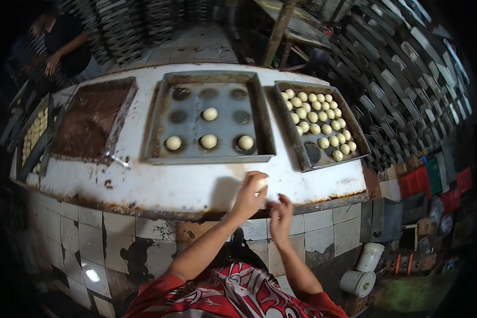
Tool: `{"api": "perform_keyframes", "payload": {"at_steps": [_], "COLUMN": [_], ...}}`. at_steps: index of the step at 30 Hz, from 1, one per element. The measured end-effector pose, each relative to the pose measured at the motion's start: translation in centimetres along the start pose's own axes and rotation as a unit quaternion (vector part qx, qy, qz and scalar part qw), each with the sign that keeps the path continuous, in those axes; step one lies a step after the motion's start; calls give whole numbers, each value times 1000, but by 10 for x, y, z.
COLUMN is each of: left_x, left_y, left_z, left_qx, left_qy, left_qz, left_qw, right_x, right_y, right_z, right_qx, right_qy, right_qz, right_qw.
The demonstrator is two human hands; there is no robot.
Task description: Filling dough with chocolate and shaping it into rounds for baking.
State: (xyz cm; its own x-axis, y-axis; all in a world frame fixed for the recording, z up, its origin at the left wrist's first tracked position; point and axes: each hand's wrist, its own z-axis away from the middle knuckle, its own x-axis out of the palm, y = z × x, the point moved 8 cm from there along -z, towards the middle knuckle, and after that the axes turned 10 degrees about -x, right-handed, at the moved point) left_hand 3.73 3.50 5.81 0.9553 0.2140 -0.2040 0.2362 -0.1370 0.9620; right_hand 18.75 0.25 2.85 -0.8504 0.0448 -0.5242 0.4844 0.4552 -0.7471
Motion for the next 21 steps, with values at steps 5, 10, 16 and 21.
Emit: {"api": "perform_keyframes", "payload": {"at_steps": [5,10,16,21], "left_x": [52,-92,-181,-246], "left_y": [14,-21,-38,-30], "left_z": [-16,26,45,35], "left_qx": [2,-118,-31,22], "left_qy": [-142,128,210,218], "left_qz": [23,208,268,297], "left_qw": [990,963,940,929], "right_x": [-5,14,15,22], "right_y": [98,12,47,16], "right_z": [-74,-30,-115,-51], "right_qx": [97,-196,-203,-148], "right_qy": [-13,-185,-100,-192], "right_qz": [-78,64,177,161], "right_qw": [992,961,958,957]}}
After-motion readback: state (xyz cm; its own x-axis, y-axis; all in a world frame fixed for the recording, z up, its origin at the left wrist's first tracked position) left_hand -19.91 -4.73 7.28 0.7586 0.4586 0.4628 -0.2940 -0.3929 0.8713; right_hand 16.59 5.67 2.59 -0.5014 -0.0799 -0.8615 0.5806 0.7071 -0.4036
